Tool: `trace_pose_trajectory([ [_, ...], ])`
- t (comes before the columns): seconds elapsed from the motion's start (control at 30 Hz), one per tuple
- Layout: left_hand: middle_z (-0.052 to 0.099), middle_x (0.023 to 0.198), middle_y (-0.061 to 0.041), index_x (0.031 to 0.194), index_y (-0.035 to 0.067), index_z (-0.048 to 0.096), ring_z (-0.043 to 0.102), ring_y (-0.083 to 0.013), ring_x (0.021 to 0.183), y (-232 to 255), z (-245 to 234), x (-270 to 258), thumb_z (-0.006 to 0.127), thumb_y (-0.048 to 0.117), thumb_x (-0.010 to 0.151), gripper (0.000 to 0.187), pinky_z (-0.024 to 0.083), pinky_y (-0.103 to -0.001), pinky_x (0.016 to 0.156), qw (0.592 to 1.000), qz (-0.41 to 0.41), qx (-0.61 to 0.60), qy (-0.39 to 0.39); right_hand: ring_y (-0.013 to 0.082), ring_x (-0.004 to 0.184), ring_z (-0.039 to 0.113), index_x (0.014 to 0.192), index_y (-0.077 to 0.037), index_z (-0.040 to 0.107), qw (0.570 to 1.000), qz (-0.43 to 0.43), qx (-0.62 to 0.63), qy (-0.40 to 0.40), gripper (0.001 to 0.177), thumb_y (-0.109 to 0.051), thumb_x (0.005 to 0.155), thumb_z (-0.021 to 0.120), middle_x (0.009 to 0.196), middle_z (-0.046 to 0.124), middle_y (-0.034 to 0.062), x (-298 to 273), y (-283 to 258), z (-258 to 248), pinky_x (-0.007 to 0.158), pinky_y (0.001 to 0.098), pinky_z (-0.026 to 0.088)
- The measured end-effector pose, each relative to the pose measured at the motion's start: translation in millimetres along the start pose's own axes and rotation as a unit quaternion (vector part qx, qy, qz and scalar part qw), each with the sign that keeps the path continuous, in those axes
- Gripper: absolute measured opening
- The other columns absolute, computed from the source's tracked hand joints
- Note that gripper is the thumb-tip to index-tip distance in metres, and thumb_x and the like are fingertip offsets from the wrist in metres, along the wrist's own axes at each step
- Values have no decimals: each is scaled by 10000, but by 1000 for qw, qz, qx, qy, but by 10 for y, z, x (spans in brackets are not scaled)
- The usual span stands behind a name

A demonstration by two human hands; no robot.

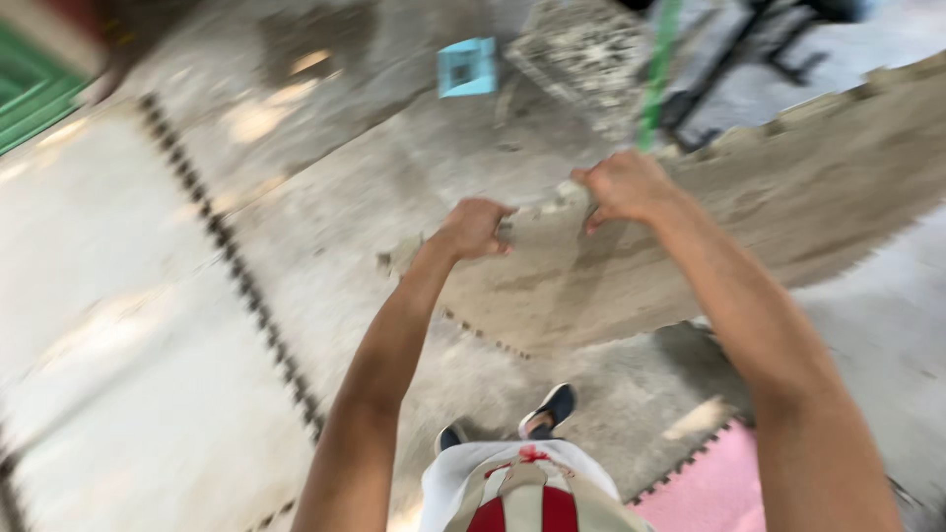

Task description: The person sweeps the floor and then assembles interlocking foam floor mats by connecting their puzzle-like edges by hand.

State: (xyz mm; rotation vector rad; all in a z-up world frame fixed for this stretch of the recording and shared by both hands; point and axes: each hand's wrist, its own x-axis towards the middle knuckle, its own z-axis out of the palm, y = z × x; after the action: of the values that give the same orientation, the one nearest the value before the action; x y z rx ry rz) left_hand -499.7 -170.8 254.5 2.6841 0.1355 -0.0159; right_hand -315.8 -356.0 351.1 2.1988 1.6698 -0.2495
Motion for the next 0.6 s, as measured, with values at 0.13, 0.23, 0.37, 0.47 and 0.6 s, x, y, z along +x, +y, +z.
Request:
trace_pose_trajectory([
  [0.13, 661, 1382, -17, 1393, 182, 614, 500, -297, 1423, -700, -414, -1184, 811, 268, 829, 604, 352, -515, 1250, 973, -84, 41, 213, 306, 956, 722, 1245, -144, 653, 999, -7, 21, 40, 798, -645, 657, 850, 935, 763, 105, 628, -1048, -659, 835, 453, 567],
  [0.23, 235, 1720, -146, 1647, 152, 346, 139, -406, 1587, -1045, -542, -1917, 797, 219, 839, 929, 130, -598, 1268, 878, -208, 289, 320, 338, 983, 709, 1216, -111, 674, 991, -33, 59, 114, 809, -639, 639, 880, 957, 758, 144, 1099, -1709, -1147, 853, 473, 554],
  [0.37, -66, 1708, -184, 1653, 128, 89, -22, -431, 1586, -1383, -604, -2315, 765, 366, 874, 1058, 65, -678, 1259, 903, -229, 107, 348, 368, 951, 709, 1308, -90, 649, 969, -27, 152, 194, 887, -627, 645, 891, 875, 758, 181, 1593, -2510, -1602, 847, 502, 547],
  [0.47, -50, 1712, -209, 1648, 129, 63, 3, -423, 1583, -1626, -670, -2362, 760, 479, 889, 1089, 92, -690, 1220, 913, -231, -13, 337, 406, 921, 701, 1235, -35, 678, 930, -38, 232, 283, 809, -602, 702, 902, 952, 733, 206, 1885, -3060, -1883, 809, 511, 547],
  [0.6, -72, 1730, -234, 1659, 96, 33, 12, -426, 1609, -2119, -1015, -2352, 757, 551, 882, 1155, 130, -710, 1207, 878, -218, -114, 410, 423, 912, 697, 1177, -11, 684, 890, -62, 275, 357, 715, -507, 717, 913, 920, 732, 239, 2361, -3683, -2356, 801, 509, 547],
])
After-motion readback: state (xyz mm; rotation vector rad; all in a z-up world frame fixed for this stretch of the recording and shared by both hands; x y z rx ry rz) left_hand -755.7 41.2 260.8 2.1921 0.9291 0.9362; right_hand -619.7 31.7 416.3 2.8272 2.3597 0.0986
